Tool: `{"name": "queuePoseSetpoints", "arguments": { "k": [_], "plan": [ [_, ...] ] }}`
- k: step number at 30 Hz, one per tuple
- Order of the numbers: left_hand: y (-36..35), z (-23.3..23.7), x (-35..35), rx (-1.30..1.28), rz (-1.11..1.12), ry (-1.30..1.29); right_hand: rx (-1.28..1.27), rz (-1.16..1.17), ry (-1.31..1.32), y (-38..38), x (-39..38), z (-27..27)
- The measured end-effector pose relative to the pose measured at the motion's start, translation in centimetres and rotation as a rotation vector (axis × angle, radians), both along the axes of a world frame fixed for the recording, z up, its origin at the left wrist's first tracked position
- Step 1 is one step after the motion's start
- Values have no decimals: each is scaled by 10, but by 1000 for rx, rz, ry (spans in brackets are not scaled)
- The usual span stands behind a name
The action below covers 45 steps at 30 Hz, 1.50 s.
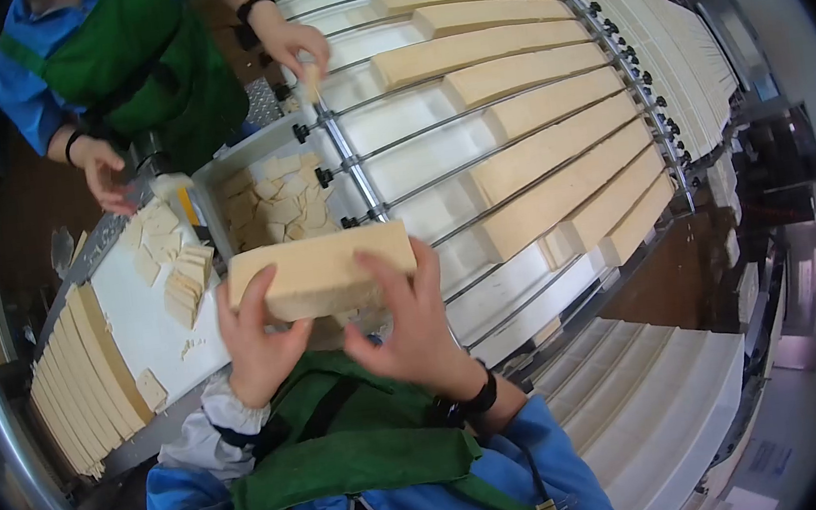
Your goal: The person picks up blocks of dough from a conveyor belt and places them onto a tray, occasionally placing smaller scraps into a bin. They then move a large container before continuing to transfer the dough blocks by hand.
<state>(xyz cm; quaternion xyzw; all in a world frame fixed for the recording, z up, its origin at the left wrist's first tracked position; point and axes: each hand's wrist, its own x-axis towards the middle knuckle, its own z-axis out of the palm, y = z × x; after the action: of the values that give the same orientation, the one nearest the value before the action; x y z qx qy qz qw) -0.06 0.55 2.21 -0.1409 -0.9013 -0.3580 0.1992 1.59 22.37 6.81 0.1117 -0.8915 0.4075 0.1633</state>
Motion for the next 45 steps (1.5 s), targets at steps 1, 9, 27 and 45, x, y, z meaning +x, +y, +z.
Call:
{"name": "queuePoseSetpoints", "arguments": {
  "k": [1,9,27,45],
  "plan": [
    [17,-2,-9,-10,-2,-99,44,-41,-32,15,-14,-6],
    [161,-24,-146,-95,-67,-624,136,-199,-398,147,-189,-70],
    [207,-88,-177,633,-203,-1016,101,-303,-16,130,-89,-102],
    [-169,-100,79,879,323,-695,-125,-115,-81,-40,-147,-113]
  ]
}}
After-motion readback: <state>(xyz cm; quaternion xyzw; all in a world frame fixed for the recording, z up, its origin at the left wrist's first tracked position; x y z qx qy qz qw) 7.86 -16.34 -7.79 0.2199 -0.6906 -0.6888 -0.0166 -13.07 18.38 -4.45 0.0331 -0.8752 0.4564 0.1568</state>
